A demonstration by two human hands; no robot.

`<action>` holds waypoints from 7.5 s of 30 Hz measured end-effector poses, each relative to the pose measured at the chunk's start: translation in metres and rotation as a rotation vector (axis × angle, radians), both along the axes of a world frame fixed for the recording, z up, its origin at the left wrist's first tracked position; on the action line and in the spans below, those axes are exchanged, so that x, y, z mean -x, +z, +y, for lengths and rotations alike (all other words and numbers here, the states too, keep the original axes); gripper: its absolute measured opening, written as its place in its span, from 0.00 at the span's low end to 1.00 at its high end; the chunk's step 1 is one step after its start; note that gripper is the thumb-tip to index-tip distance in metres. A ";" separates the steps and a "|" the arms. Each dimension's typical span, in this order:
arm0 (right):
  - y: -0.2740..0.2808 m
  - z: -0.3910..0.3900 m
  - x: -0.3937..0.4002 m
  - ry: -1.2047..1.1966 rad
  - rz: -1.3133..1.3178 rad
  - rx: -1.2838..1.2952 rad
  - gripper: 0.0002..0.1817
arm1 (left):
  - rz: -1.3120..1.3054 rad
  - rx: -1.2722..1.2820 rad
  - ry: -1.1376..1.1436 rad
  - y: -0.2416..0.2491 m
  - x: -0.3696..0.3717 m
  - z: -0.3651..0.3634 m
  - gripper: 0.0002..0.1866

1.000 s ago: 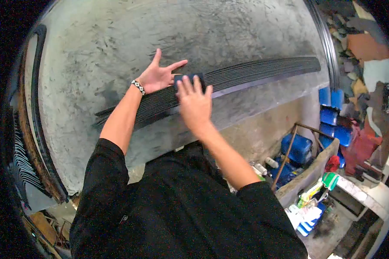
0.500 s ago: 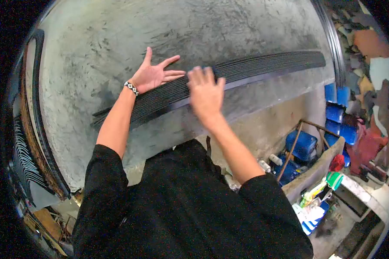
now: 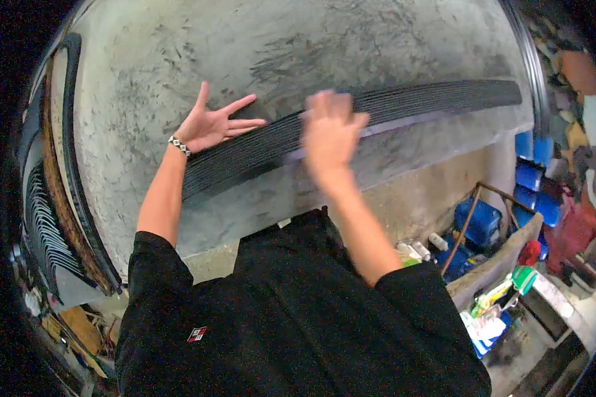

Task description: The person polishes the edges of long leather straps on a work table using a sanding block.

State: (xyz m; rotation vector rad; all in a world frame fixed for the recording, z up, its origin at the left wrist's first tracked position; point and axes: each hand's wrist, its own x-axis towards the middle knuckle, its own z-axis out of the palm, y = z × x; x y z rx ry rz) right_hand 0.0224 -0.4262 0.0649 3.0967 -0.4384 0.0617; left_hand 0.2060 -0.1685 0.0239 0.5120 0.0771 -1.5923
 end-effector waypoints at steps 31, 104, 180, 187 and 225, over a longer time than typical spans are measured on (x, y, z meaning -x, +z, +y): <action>0.002 0.094 0.010 -0.008 -0.026 0.106 0.22 | 0.154 0.431 -0.089 -0.046 -0.007 0.012 0.65; -0.005 0.022 0.011 -0.106 -0.068 0.120 0.18 | -2.024 -1.034 0.667 -0.006 0.149 0.107 0.33; -0.017 -0.682 0.075 0.100 -0.259 0.087 0.21 | -2.154 -1.738 0.040 -0.037 0.160 -0.337 0.33; -0.038 -0.693 0.057 -0.173 -0.364 0.079 0.20 | -2.123 -1.770 -0.011 -0.039 0.157 -0.336 0.33; -0.029 -0.073 0.058 0.868 -0.166 -0.200 0.26 | -1.939 -2.079 0.560 -0.052 0.178 -0.120 0.26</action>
